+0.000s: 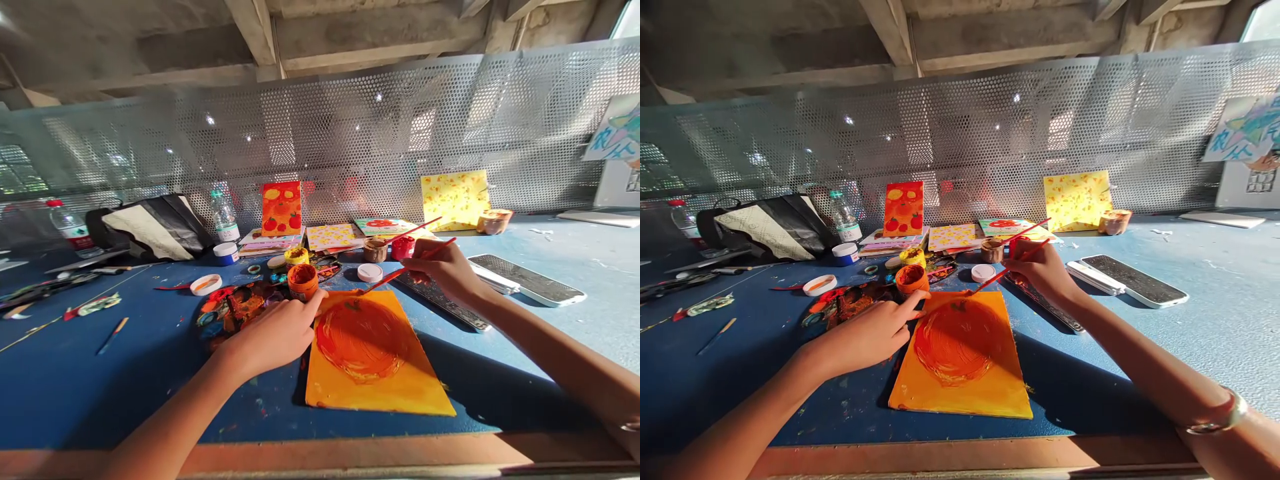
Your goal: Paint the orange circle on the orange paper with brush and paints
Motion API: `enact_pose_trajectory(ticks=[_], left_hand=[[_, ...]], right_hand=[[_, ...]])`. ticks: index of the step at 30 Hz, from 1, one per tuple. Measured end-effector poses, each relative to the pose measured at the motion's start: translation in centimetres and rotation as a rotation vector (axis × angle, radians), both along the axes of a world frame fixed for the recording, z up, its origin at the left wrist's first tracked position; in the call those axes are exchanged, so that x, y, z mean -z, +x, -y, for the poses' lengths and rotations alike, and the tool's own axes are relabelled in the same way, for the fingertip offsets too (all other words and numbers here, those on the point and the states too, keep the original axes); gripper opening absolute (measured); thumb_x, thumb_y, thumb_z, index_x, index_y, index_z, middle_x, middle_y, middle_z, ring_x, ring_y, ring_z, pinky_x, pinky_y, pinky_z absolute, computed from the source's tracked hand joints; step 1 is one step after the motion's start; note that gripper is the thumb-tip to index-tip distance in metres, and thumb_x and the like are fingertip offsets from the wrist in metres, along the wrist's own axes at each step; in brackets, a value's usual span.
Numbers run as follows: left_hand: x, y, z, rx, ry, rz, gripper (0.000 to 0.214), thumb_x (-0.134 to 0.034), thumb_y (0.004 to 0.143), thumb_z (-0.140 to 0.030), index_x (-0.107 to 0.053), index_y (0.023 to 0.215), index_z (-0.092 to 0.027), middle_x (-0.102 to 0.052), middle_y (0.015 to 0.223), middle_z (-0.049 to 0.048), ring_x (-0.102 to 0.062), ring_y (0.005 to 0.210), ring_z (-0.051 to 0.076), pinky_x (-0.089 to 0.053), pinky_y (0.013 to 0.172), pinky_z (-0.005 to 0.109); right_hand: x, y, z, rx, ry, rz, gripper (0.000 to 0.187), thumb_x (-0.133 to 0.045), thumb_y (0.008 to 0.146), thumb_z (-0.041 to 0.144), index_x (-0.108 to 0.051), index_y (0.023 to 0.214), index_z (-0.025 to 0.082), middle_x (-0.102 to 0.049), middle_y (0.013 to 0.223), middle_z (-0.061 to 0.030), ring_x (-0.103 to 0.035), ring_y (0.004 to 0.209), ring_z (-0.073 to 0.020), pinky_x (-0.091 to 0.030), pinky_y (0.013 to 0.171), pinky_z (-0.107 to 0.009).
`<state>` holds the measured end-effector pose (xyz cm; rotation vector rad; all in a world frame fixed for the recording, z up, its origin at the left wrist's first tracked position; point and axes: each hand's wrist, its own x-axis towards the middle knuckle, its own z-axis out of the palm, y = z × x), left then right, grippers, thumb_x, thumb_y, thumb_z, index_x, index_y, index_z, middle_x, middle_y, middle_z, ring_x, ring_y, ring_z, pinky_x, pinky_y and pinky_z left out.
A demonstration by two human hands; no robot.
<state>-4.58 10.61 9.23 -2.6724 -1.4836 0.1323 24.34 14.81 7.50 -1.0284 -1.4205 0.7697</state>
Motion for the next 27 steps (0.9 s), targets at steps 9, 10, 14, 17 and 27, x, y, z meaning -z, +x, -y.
enact_pose_trajectory(ticks=[9, 10, 14, 17, 27], left_hand=[[-0.2, 0.0, 0.0, 0.006, 0.01, -0.031, 0.057, -0.038, 0.081, -0.008, -0.04, 0.138, -0.013, -0.042, 0.044, -0.0061, -0.044, 0.037, 0.015, -0.021, 0.045, 0.027], [-0.1, 0.0, 0.0, 0.005, 0.008, -0.027, 0.058, -0.038, 0.081, -0.008, -0.04, 0.138, -0.013, -0.044, 0.045, -0.0053, -0.045, 0.038, 0.016, -0.021, 0.045, 0.027], [0.1, -0.1, -0.1, 0.007, 0.006, -0.001, 0.059, -0.036, 0.081, -0.01, -0.04, 0.139, -0.013, -0.052, 0.049, -0.0019, -0.047, 0.04, 0.017, -0.02, 0.046, 0.028], [0.2, -0.2, -0.2, 0.014, 0.022, -0.018, 0.06, -0.036, 0.082, -0.013, -0.038, 0.142, -0.012, -0.058, 0.054, 0.0013, -0.049, 0.041, 0.018, -0.021, 0.047, 0.028], [-0.1, -0.1, -0.2, 0.021, 0.01, -0.009, 0.059, -0.034, 0.081, -0.013, -0.039, 0.14, -0.012, -0.05, 0.046, -0.0012, -0.046, 0.038, 0.018, -0.012, 0.045, 0.03]], right_hand=[[-0.8, 0.9, 0.1, 0.056, 0.051, -0.02, 0.026, -0.073, 0.061, 0.023, -0.05, 0.05, 0.019, -0.052, 0.04, 0.0035, -0.043, 0.038, -0.0069, -0.028, 0.041, -0.022], [-0.8, 0.8, 0.1, 0.03, 0.044, 0.006, 0.024, -0.073, 0.061, 0.023, -0.052, 0.051, 0.018, -0.054, 0.042, 0.0026, -0.044, 0.039, -0.0075, -0.028, 0.041, -0.022], [-1.1, 1.4, 0.0, 0.039, 0.057, 0.055, 0.027, -0.071, 0.058, 0.017, -0.048, 0.044, 0.018, -0.045, 0.038, 0.0047, -0.04, 0.038, -0.0063, -0.024, 0.041, -0.022], [-1.4, 2.1, 0.0, 0.102, 0.093, 0.019, 0.034, -0.07, 0.057, 0.015, -0.041, 0.041, 0.019, -0.039, 0.036, 0.0067, -0.035, 0.036, -0.0046, -0.02, 0.04, -0.022], [-1.5, 2.5, -0.2, 0.032, 0.065, 0.078, 0.036, -0.077, 0.058, 0.022, -0.046, 0.041, 0.019, -0.044, 0.037, 0.0052, -0.039, 0.037, -0.0056, -0.024, 0.04, -0.021]])
